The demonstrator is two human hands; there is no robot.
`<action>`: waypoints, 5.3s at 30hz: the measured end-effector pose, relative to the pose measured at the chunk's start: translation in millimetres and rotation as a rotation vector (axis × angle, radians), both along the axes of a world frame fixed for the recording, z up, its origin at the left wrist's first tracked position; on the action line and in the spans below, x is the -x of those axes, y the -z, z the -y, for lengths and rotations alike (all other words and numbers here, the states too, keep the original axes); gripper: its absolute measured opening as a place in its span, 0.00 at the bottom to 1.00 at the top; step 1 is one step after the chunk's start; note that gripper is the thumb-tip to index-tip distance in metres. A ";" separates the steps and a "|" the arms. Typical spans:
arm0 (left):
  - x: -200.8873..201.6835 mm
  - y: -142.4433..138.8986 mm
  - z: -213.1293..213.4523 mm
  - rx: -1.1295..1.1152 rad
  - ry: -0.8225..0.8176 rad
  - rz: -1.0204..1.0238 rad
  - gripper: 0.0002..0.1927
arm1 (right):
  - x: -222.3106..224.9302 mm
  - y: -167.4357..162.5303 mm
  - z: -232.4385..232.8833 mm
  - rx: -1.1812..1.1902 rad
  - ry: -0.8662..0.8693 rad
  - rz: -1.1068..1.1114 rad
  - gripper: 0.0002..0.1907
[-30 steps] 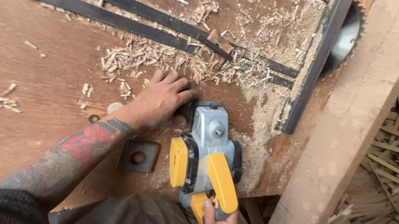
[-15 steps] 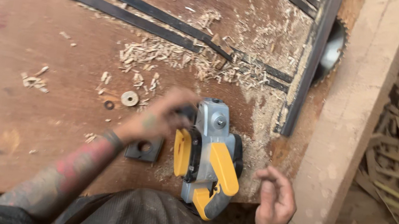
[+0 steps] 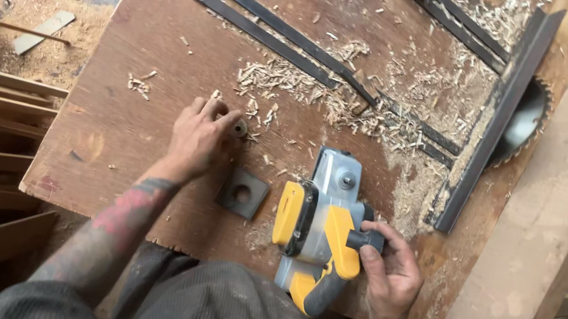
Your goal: The person assembles a yellow electric planer by attaching a base plate and securing a knob. They then use the planer to smooth the edge of a wooden plank on a workbench, generating wood shavings. The person adjusts the tool and continues planing the wood.
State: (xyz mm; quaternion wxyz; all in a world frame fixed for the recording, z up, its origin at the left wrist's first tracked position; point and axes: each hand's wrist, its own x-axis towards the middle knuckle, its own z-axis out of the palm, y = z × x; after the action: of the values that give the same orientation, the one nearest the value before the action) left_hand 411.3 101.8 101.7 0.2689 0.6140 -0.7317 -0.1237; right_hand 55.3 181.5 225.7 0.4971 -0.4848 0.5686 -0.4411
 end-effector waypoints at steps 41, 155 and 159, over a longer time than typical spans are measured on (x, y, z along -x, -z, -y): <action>220.6 -42.1 11.4 -0.501 0.266 -0.606 0.11 | 108.2 27.8 -73.3 -0.027 0.222 0.091 0.22; 199.2 -44.5 37.9 -0.271 0.495 -0.541 0.08 | 89.9 50.1 -59.0 -0.051 0.223 0.078 0.23; 216.6 -36.0 23.9 -0.320 0.357 -0.323 0.12 | 87.0 52.4 -58.4 -0.023 0.202 0.015 0.22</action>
State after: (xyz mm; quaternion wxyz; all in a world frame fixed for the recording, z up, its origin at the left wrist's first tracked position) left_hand 194.6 77.9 137.7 0.2556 0.4823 -0.7472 -0.3793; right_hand -31.7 239.9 173.3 0.4598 -0.4159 0.6160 -0.4859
